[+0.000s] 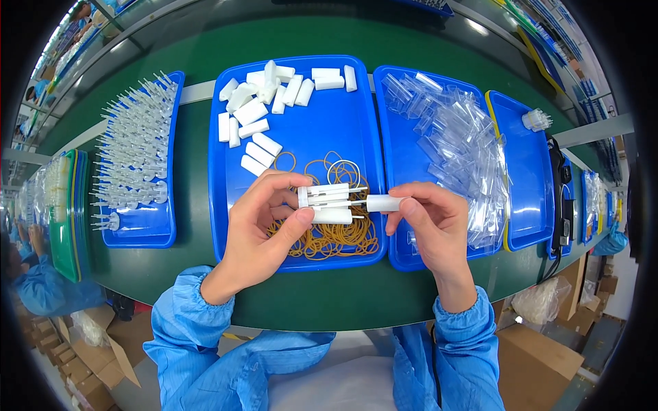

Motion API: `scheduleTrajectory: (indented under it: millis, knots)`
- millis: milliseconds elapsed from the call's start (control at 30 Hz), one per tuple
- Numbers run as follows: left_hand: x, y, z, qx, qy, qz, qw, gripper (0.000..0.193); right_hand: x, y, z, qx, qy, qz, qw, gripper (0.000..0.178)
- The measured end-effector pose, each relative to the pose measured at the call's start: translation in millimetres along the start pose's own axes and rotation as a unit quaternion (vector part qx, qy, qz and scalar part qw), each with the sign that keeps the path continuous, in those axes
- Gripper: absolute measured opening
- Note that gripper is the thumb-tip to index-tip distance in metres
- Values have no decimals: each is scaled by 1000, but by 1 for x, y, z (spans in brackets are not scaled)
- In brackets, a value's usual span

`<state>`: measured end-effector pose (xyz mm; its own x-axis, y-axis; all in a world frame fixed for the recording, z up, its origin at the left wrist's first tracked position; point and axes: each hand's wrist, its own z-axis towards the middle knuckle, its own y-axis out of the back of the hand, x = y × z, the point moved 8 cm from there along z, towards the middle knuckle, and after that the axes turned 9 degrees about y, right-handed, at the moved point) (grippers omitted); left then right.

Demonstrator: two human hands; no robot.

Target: The person assembles parts by attaching white pieces and clear plastic sleeves onto a base by hand, secures the bundle with a rubber band, and places the assembly on a tray.

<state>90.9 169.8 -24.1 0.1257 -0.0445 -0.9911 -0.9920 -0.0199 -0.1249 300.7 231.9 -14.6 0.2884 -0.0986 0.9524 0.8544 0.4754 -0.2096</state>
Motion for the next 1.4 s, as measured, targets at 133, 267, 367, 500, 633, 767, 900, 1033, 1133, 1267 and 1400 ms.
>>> scheduleTrajectory:
  millis: [133,267,367,500,633,767,900,1033,1133,1267,1400]
  knots:
    - [1,0,1,-1,7,1,1000,32,0,0,2,11,-1,-6,1000,18]
    - [3,-2,-1,5,-10,30,1000,33,-3,-10,2,-8,-42,-3,999,21]
    - [0,-3,-1,7,-16,38,999,33,-3,-10,2,-4,-31,6,999,25]
    - [0,-3,0,7,-34,42,999,34,-11,-4,0,-21,-29,-44,998,23]
    - [2,-4,-1,5,-28,46,999,35,-12,-6,-1,-43,-46,-49,997,20]
    - [4,-7,-1,6,-21,59,998,35,-12,-8,-8,-70,-37,-80,994,20]
    - [1,-9,-2,-4,-33,85,996,36,-3,-20,-17,-48,-32,-223,973,20]
    - [2,-11,0,2,-24,84,996,36,-1,-29,-20,-78,58,-193,976,19]
    - [1,-10,0,-2,-25,88,996,36,5,-32,-16,-60,74,-239,966,19]
    - [-11,10,1,-56,-60,71,994,34,29,-22,-6,-116,117,-353,921,15]
    - [-34,54,7,-180,-81,-17,980,29,26,-53,14,33,158,-435,886,12]
